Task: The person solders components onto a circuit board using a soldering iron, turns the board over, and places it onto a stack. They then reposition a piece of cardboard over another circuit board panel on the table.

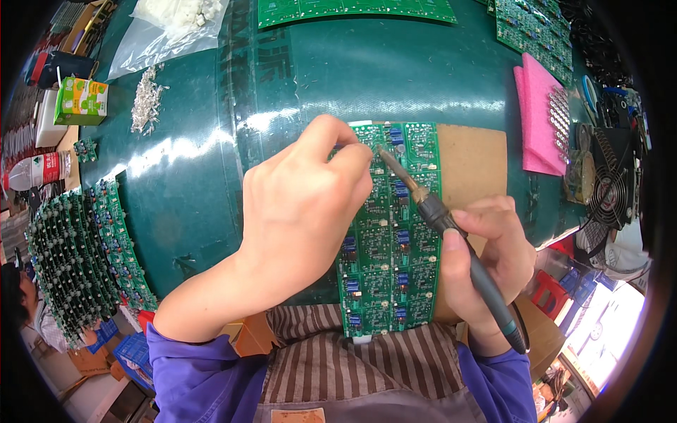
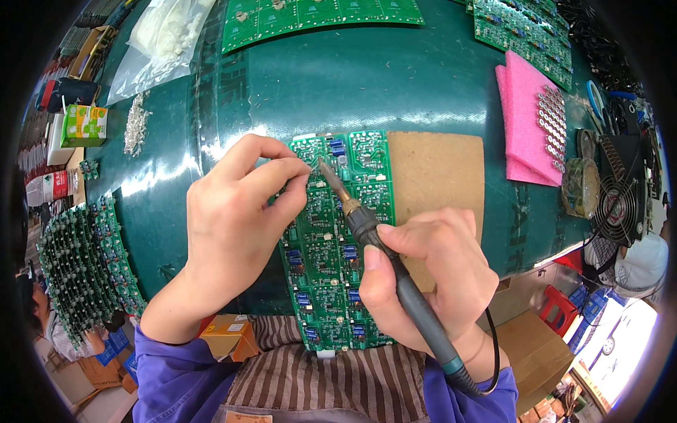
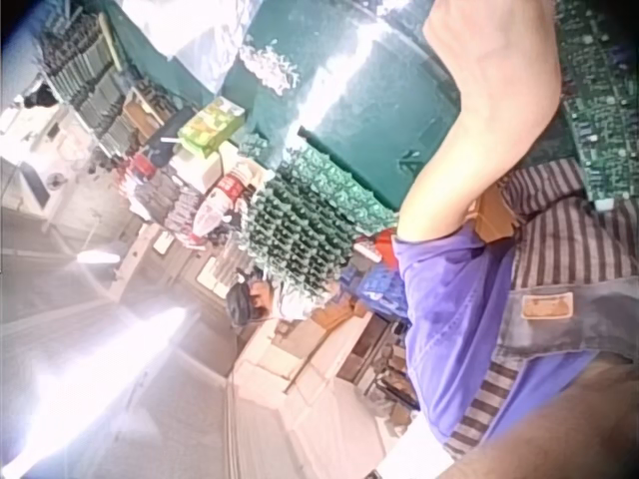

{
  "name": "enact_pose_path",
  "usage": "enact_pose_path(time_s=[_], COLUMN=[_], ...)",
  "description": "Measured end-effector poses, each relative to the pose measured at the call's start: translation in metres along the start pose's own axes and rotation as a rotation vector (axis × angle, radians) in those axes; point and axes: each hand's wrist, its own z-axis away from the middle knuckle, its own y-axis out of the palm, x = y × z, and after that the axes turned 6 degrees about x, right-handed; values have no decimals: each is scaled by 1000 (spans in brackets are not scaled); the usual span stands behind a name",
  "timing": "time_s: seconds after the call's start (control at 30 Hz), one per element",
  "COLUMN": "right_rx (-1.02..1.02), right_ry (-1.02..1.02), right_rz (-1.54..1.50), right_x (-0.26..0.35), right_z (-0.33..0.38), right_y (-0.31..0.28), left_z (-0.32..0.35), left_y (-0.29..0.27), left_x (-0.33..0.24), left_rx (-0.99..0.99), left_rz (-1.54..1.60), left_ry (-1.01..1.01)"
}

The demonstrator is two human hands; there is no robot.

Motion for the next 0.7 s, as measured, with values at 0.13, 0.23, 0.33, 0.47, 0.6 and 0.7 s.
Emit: enact_pose_path(time_s=[0.13,0.23,0.33,0.47,0.6,0.7], right_rx=[18,11,35,88,87,95], right_ry=[5,8,3,-3,-1,-3], right_rz=[-2,-8,-15,-19,-8,-1], right_x=[3,4,6,11,14,14], right_z=[2,8,15,24,29,28], right_y=[-6,-12,-18,-23,-24,-20], left_z=[-1,-3,3,14,18,21], left_y=[-3,-10,-17,-28,-26,-19], left_x=[1,-2,-6,-15,-18,-16], left_rx=[66,113,196,313,269,180], left_rz=[17,-15,-30,55,3,24], left_ry=[49,90,93,-26,7,29])
